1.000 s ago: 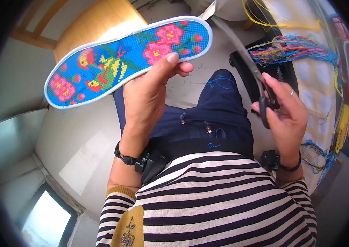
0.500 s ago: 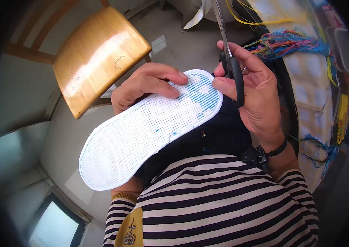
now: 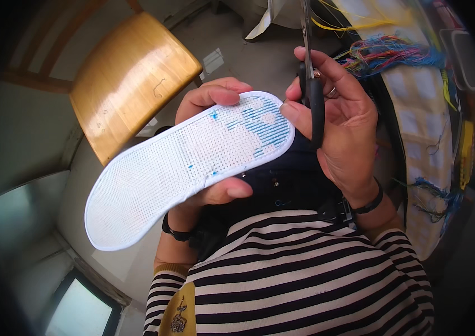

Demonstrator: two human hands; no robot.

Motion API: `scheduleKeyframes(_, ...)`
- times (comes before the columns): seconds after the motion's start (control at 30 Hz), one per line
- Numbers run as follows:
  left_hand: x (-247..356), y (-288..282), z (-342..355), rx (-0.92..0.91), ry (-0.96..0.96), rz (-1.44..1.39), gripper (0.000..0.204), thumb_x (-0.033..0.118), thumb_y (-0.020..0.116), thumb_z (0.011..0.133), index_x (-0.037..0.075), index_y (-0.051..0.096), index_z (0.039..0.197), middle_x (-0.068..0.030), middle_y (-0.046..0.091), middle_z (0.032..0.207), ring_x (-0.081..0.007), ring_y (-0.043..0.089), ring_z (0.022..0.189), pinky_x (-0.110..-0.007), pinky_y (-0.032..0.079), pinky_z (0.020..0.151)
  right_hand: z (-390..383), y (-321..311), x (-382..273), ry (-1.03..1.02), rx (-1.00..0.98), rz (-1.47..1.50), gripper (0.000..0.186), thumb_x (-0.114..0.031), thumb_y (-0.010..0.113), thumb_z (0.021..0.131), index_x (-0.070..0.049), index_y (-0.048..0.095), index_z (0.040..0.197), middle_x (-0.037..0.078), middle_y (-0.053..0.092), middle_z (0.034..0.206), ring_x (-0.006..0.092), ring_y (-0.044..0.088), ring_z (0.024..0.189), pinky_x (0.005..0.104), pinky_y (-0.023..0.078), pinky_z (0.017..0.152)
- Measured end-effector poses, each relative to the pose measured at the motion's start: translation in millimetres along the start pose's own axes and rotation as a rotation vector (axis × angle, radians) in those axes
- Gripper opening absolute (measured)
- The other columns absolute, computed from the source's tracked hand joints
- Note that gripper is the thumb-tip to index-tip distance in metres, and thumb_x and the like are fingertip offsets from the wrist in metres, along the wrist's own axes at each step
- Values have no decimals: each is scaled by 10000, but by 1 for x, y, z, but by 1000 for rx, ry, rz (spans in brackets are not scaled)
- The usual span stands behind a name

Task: The person trims the edges of a colorful patterned shoe insole using a pair of scissors, handling the insole by its edges and turning it over to cut from the other side.

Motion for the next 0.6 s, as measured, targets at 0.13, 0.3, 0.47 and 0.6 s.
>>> scheduleKeyframes(0.13,9,-2,0,146,-11,71,670,255,738,648,6,452,1200,-155,477,1175,-244,503,1091,-353,424,949,-1,-4,-10,-181,54,-214,532,113,679,736,31,515,1235,53,591,906,90,595,795,199,501,710)
scheduleKeyframes(0.3,1,-17,-5,322,-190,-116,550,54,649,735,24,454,1248,-125,507,1176,-223,520,1098,-329,417,965,-26,-13,-38,-424,-8,-1015,606,81,734,568,-35,616,1151,123,548,865,195,533,684,270,458,620)
scheduleKeyframes(0.47,1,-21,-4,391,-215,-119,474,77,655,789,28,473,1224,-117,514,1167,-205,531,1076,-319,424,945,-54,-14,-44,-382,-102,-1241,643,-33,788,544,-50,620,1164,122,535,880,256,506,709,327,445,623)
scheduleKeyframes(0.6,-2,-27,-4,440,-198,-126,435,79,651,812,26,486,1211,-112,530,1145,-187,548,1040,-293,434,920,-63,-15,-44,-424,-135,-1329,656,-75,808,527,-40,625,1156,137,533,889,255,498,701,324,428,604)
Point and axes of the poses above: each hand's wrist, its own z-axis towards the middle knuckle, its own y-axis out of the palm, x = y × z, the point moved 8 cm from there along z, towards the middle knuckle
